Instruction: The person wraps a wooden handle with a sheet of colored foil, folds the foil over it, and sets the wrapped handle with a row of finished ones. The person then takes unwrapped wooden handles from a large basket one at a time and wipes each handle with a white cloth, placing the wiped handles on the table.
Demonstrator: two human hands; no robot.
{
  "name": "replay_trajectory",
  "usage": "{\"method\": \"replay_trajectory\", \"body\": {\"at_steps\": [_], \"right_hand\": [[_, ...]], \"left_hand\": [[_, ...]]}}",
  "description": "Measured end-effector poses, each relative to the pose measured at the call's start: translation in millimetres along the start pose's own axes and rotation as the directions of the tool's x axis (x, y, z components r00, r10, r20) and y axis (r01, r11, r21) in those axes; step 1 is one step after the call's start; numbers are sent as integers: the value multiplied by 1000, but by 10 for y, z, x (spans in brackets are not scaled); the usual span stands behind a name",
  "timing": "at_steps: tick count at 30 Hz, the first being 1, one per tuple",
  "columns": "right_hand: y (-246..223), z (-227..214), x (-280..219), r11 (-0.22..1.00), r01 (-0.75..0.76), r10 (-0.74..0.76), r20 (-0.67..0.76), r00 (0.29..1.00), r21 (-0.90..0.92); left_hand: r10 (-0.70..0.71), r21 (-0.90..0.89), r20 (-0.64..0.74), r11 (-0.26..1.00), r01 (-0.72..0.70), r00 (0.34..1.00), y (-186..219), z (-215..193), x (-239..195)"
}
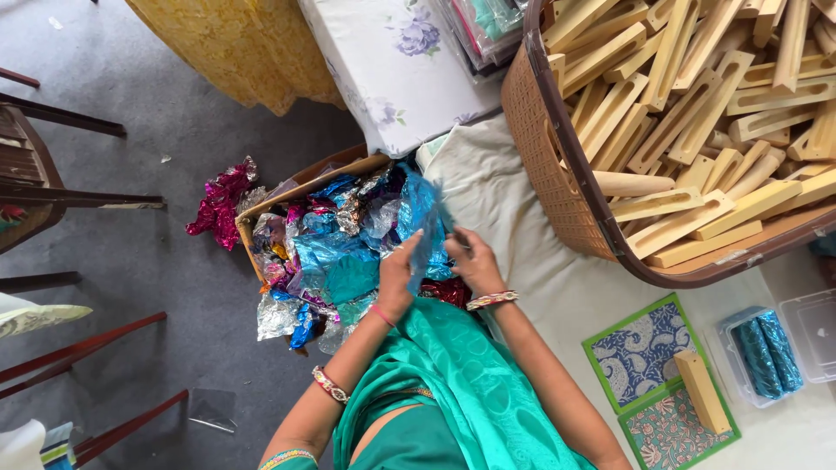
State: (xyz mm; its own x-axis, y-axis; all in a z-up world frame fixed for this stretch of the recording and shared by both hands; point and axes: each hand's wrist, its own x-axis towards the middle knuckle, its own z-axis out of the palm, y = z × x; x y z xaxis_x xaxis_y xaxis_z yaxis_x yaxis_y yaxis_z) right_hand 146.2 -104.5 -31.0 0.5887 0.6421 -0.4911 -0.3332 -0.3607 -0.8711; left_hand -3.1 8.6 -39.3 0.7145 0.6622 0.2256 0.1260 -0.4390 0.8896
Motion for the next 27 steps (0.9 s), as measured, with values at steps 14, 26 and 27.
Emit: {"method": "replay_trajectory", "body": {"at_steps": [14,26,27], "right_hand": [[927,-464,308,994,75,-65,-114,991,85],[912,-911,152,940,11,118,-358,926,340],[1047,-927,159,938,78,52,-360,932,338]], "left_hand": [[-484,-227,-15,854,469,875,-53,-84,6],[-660,-799,-129,511,317,740,-744,-621,-1],[-669,-812,-79,473,342,739,-764,-632,-35]]}}
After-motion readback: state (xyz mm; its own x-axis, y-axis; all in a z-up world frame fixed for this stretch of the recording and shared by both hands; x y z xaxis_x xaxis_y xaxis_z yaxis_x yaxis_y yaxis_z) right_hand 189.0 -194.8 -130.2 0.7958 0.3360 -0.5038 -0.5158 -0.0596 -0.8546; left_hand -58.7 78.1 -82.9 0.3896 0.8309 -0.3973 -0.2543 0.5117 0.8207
